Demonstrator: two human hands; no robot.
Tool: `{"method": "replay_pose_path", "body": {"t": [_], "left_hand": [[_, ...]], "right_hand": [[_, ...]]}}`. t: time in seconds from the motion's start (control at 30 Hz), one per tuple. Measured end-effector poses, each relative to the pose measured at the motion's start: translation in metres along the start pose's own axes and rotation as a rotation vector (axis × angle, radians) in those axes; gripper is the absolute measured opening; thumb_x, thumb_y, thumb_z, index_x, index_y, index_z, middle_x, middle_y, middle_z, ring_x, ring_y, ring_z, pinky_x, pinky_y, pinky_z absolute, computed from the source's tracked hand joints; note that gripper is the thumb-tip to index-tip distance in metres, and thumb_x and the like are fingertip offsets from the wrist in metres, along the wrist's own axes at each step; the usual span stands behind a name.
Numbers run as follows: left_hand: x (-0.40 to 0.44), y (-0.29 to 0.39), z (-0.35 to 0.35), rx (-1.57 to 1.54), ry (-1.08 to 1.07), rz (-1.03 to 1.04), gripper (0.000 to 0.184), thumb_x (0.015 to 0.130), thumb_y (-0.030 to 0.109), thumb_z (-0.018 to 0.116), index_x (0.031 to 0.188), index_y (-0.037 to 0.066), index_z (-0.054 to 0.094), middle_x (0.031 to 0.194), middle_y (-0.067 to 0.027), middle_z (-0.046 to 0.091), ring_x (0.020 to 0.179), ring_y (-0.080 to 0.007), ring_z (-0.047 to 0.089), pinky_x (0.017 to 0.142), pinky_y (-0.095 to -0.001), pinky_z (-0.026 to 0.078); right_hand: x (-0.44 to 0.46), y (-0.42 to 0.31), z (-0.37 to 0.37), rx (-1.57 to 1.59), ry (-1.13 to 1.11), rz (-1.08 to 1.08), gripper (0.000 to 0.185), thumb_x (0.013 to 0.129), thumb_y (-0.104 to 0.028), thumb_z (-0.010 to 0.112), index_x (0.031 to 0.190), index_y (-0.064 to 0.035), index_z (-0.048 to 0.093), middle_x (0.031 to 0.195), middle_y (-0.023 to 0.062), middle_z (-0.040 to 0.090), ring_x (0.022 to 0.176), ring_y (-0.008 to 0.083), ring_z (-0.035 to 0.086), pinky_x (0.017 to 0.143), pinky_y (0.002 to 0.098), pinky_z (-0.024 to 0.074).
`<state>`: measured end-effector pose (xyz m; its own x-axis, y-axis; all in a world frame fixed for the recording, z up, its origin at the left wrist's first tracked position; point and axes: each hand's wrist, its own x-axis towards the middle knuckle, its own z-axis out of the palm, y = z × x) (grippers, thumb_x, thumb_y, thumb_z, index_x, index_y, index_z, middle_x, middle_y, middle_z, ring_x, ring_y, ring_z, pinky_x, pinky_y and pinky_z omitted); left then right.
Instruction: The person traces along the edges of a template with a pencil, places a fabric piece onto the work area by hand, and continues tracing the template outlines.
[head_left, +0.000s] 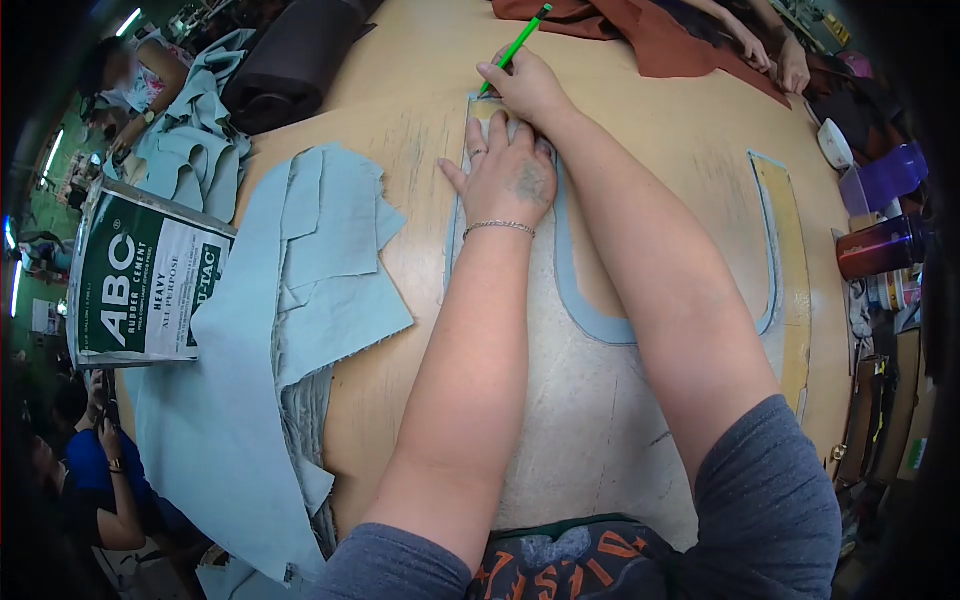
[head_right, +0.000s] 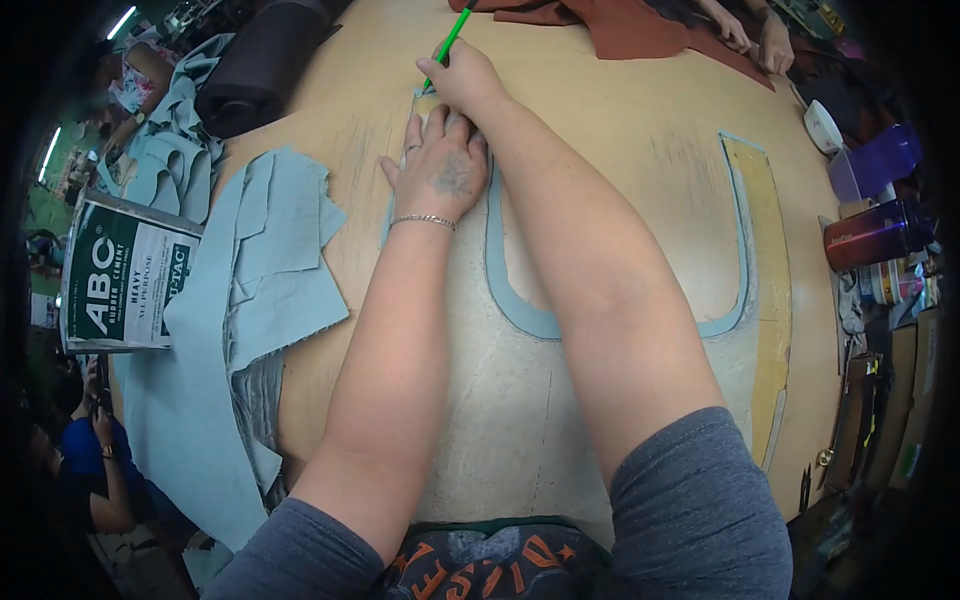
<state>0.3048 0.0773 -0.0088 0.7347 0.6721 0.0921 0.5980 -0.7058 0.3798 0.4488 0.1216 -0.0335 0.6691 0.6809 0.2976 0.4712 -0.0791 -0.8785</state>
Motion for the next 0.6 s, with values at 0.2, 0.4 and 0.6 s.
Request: {"method": "replay_pose_path", "body": {"t": [0.2,0.4,0.6], "left_hand": [[-0.003,0.0,0.0,-0.091,0.019,0.026,0.042,0.085,0.028,0.037,0.125,0.018,0.039,0.137,-0.0056,0.025,0.129,-0.0276,0.014,0.097,-0.062,0.006],[0.0,0.001,0.005,0.027,0.019,0.006,0.042,0.086,0.033,0.035,0.128,0.025,0.036,0.138,-0.0023,0.023,0.129,-0.0253,0.015,0.098,-0.0605,0.012],[-0.001,0.001,-0.002,-0.053,-0.017,0.02,0.042,0.086,0.03,0.037,0.127,0.02,0.038,0.138,-0.0053,0.024,0.13,-0.0267,0.012,0.098,-0.0615,0.006]], "right_hand": [[-0.017,-0.025,-0.032,-0.336,-0.077,-0.073,0.022,0.082,-0.019,0.056,0.087,0.0021,0.05,0.073,0.0095,0.057,0.066,0.0151,0.057,0.06,0.0264,0.0464],[-0.015,-0.011,-0.05,-0.236,-0.089,0.009,0.03,0.078,-0.027,0.058,0.093,-0.0013,0.056,0.082,0.0148,0.061,0.079,0.0288,0.059,0.071,0.0369,0.0449],[-0.014,-0.018,-0.049,-0.472,-0.041,-0.019,0.029,0.078,-0.027,0.058,0.093,-0.0023,0.054,0.078,0.0117,0.06,0.074,0.0234,0.058,0.069,0.0346,0.0449]]}}
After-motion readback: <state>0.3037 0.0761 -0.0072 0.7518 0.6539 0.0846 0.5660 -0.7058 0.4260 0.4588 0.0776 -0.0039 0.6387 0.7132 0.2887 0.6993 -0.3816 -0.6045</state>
